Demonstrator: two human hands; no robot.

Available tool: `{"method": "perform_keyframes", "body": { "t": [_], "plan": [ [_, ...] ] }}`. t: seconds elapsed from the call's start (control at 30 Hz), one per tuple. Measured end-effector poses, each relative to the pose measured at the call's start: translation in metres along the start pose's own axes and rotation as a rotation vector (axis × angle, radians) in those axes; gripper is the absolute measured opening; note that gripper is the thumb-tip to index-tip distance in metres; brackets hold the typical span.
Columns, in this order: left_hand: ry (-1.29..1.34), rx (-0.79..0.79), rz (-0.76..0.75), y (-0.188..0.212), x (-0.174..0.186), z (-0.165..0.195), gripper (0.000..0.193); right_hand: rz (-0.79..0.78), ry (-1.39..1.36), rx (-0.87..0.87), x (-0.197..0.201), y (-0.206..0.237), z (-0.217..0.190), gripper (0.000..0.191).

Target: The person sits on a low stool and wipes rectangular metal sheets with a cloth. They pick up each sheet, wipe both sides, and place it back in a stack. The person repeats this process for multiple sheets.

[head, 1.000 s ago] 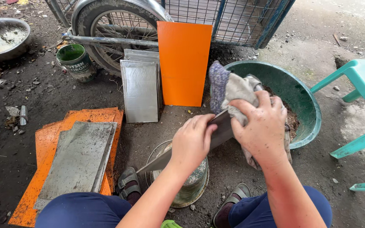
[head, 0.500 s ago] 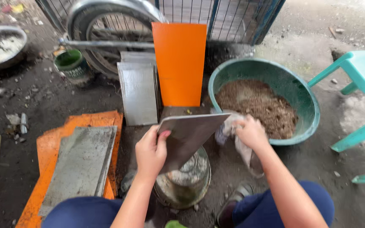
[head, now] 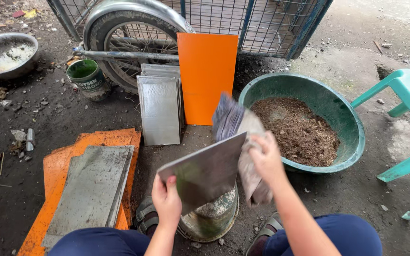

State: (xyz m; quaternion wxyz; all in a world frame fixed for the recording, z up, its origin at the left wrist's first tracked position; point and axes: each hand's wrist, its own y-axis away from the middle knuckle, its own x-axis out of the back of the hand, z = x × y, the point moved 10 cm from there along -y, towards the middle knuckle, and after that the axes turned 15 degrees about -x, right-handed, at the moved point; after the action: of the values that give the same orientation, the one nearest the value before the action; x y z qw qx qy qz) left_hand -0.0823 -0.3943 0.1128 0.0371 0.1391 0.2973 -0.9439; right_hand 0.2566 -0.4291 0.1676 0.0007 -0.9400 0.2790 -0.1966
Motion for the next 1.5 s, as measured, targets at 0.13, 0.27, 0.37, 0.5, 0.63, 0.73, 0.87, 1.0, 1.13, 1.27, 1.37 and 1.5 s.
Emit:
{"method": "perform_keyframes", "body": {
  "t": [0.13, 0.27, 0.37, 0.5, 0.63, 0.73, 0.87, 1.0, 1.13, 1.27, 1.37, 1.5],
  "plan": [
    [0.055, -0.011, -0.019, 0.025, 0.012, -0.007, 0.028, 0.117, 0.241, -0.086, -0.047, 0.033, 0.091, 0.029],
    [0.025, -0.042, -0.008, 0.031, 0.015, -0.009, 0.028, 0.175, 0.373, -0.088, -0.068, 0.069, 0.159, 0.035],
    [0.011, -0.04, 0.026, 0.023, 0.017, -0.007, 0.025, 0.12, 0.477, -0.184, -0.075, 0.072, 0.179, 0.036],
    [-0.054, 0.008, 0.212, -0.003, 0.046, 0.004, 0.018, 0.048, 0.68, -0.107, -0.086, 0.073, 0.155, 0.037],
    [0.103, -0.162, 0.366, -0.031, 0.083, 0.043, 0.015, 0.045, 0.702, -0.049, -0.093, 0.084, 0.135, 0.037],
    [0.174, -0.227, 0.443, -0.039, 0.104, 0.069, 0.014, 0.017, 0.718, -0.074, -0.098, 0.086, 0.144, 0.035],
    [0.213, -0.204, 0.563, -0.04, 0.117, 0.085, 0.025, 0.021, 0.526, -0.144, -0.081, 0.069, 0.156, 0.035],
    [0.195, -0.197, 0.601, -0.039, 0.11, 0.088, 0.026, -0.069, -0.642, -0.799, -0.064, 0.06, 0.196, 0.042],
    [0.197, -0.19, 0.646, -0.029, 0.081, 0.071, 0.022, -0.029, -0.891, -0.778, -0.057, 0.049, 0.167, 0.042],
    [0.267, -0.161, 0.707, -0.021, 0.054, 0.054, 0.019, -0.07, -0.737, -0.713, -0.075, 0.05, 0.154, 0.038],
    [0.282, -0.238, 0.696, -0.032, 0.041, 0.059, 0.019, -0.174, -0.517, -0.662, -0.103, 0.07, 0.158, 0.041],
    [0.293, -0.185, 0.709, -0.058, 0.042, 0.061, 0.023, -0.255, 0.297, -0.365, -0.12, 0.096, 0.147, 0.04]
  ]
}}
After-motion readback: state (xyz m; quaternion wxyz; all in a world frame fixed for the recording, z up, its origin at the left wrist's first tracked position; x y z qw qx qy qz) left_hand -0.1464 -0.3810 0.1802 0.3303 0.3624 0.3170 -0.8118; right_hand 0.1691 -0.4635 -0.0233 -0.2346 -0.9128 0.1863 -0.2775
